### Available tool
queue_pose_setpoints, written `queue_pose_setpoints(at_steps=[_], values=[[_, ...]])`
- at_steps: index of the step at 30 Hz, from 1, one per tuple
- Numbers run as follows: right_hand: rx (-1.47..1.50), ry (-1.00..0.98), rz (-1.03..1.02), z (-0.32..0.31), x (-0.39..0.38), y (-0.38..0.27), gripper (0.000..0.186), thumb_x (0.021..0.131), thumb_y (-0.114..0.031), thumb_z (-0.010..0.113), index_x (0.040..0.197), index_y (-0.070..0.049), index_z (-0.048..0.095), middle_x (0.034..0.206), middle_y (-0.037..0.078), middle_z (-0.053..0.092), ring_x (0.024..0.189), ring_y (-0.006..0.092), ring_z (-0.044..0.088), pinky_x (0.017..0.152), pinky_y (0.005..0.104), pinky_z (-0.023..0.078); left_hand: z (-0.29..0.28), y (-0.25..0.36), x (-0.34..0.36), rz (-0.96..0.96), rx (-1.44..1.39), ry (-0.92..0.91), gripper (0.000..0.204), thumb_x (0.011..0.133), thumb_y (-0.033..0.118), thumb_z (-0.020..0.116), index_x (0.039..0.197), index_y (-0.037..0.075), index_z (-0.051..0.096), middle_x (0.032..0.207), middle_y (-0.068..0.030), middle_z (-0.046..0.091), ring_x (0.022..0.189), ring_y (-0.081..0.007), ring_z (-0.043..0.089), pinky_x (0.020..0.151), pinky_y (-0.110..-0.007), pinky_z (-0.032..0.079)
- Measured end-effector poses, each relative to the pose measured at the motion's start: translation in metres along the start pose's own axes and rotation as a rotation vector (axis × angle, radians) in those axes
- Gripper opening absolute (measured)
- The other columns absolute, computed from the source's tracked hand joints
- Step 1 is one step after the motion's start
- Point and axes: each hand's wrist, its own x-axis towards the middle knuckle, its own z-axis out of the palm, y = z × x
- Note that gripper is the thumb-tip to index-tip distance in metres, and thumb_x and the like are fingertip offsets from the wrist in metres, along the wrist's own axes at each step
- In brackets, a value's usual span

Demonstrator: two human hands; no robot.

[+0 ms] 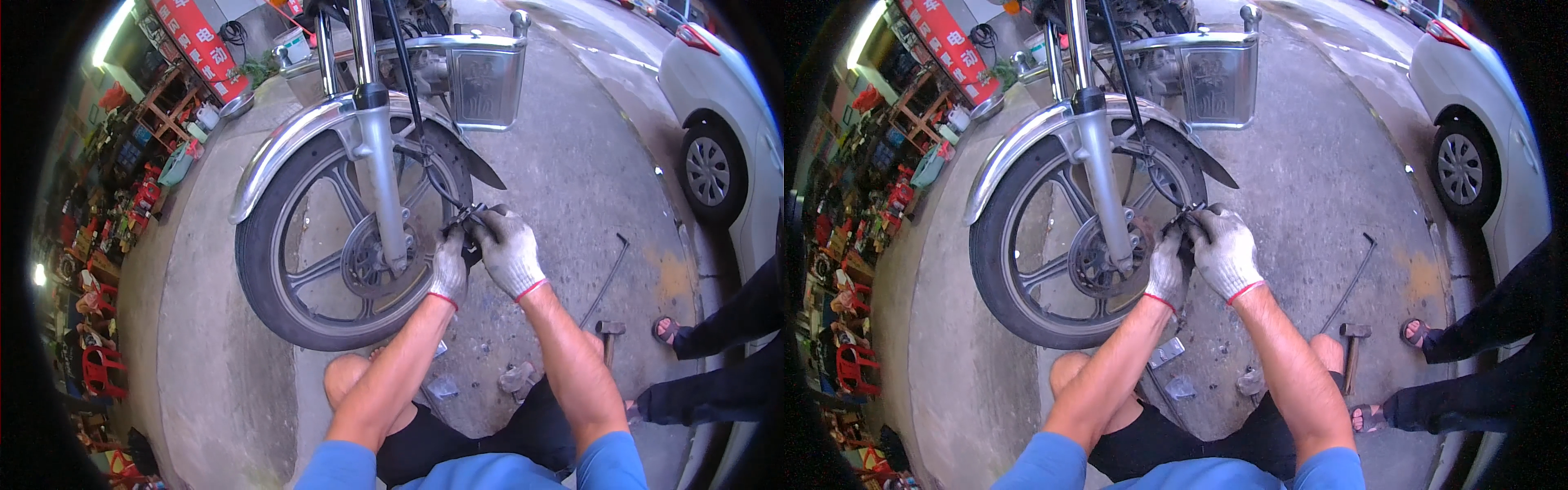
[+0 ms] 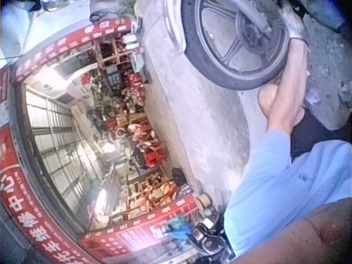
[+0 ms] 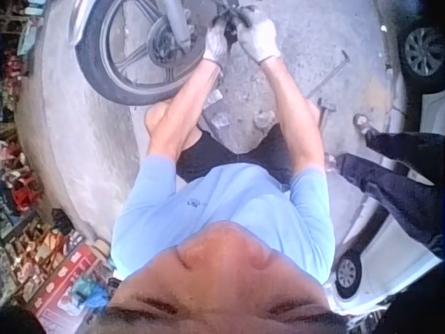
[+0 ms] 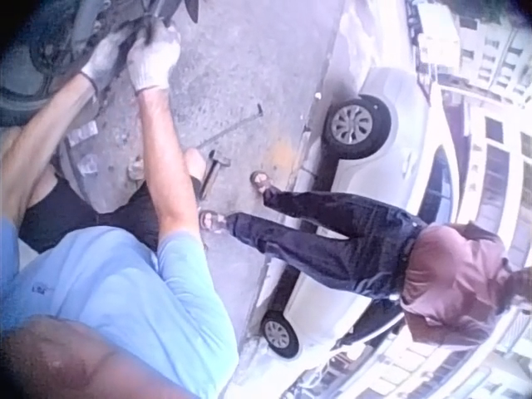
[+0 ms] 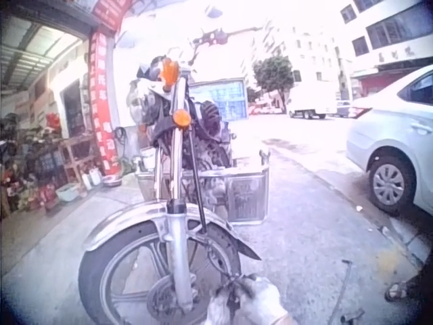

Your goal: The person removes a brake caliper from a motorcycle wheel by hand and uses a screwdriver to pry internal components within the caliper.

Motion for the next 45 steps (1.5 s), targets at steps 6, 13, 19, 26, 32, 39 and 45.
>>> queue_pose_setpoints(at_steps=[6,13,19,26,32,39,45], values=[[-0.034,0.032,-0.064,0.000,0.000,0.002,0.019,0.086,-0.010,0.062,0.101,-0.001,0.070,0.092,0.019,0.065,0.087,0.0381,0.064,0.076,0.0442,0.050,-0.006,-0.003,0.009,0.045,0.035,-0.080,0.028,0.101,0.024,0.048,0.118,0.007,0.063,0.112,-0.0056,0.065,0.102,-0.0179,0.063,0.088,-0.036,0.054],[-0.004,0.057,-0.074,-0.001,-0.002,-0.003,0.018,0.085,-0.009,0.063,0.100,-0.001,0.070,0.091,0.019,0.064,0.087,0.0376,0.063,0.077,0.0437,0.050,-0.002,-0.003,0.011,-0.013,0.008,-0.025,0.031,0.100,0.028,0.046,0.116,0.009,0.064,0.104,-0.0039,0.064,0.097,-0.0163,0.061,0.087,-0.035,0.052],[0.003,0.034,-0.040,0.000,-0.003,0.002,0.021,0.084,-0.013,0.064,0.103,-0.006,0.071,0.097,0.018,0.065,0.094,0.0390,0.062,0.083,0.0457,0.050,0.001,-0.002,0.011,-0.081,-0.039,-0.051,0.035,0.100,0.023,0.039,0.120,0.004,0.060,0.122,-0.0098,0.064,0.115,-0.0224,0.058,0.105,-0.037,0.041],[-0.001,0.079,-0.033,0.003,-0.012,0.001,0.025,0.082,-0.012,0.066,0.107,-0.008,0.072,0.101,0.017,0.063,0.101,0.0371,0.058,0.088,0.0453,0.048,0.001,0.004,0.006,-0.050,-0.003,-0.078,0.039,0.100,0.032,0.039,0.121,0.008,0.062,0.113,-0.0068,0.066,0.105,-0.0187,0.062,0.093,-0.035,0.049],[-0.007,0.160,-0.087,0.005,-0.019,0.000,0.029,0.080,-0.011,0.068,0.108,-0.010,0.072,0.103,0.016,0.062,0.101,0.0359,0.056,0.088,0.0447,0.046,-0.004,0.009,0.006,-0.125,-0.063,-0.183,0.041,0.097,0.033,0.043,0.124,0.007,0.061,0.118,-0.0082,0.065,0.112,-0.0207,0.060,0.099,-0.037,0.047],[0.157,0.170,-0.179,-0.001,-0.028,0.003,0.029,0.082,-0.007,0.065,0.110,-0.007,0.070,0.103,0.017,0.062,0.099,0.0345,0.059,0.088,0.0425,0.048,-0.010,0.016,0.011,-0.158,-0.207,-0.265,0.037,0.100,0.027,0.038,0.119,0.003,0.059,0.117,-0.0146,0.064,0.111,-0.0277,0.059,0.105,-0.044,0.042],[0.441,0.258,0.050,0.000,-0.058,0.039,0.028,0.088,-0.002,0.057,0.114,0.000,0.066,0.107,0.017,0.063,0.099,0.0307,0.063,0.088,0.0374,0.049,-0.002,0.025,0.003,-0.319,-0.299,-0.182,0.041,0.099,0.033,0.038,0.123,0.008,0.059,0.121,-0.0119,0.064,0.113,-0.0274,0.059,0.103,-0.045,0.044]])
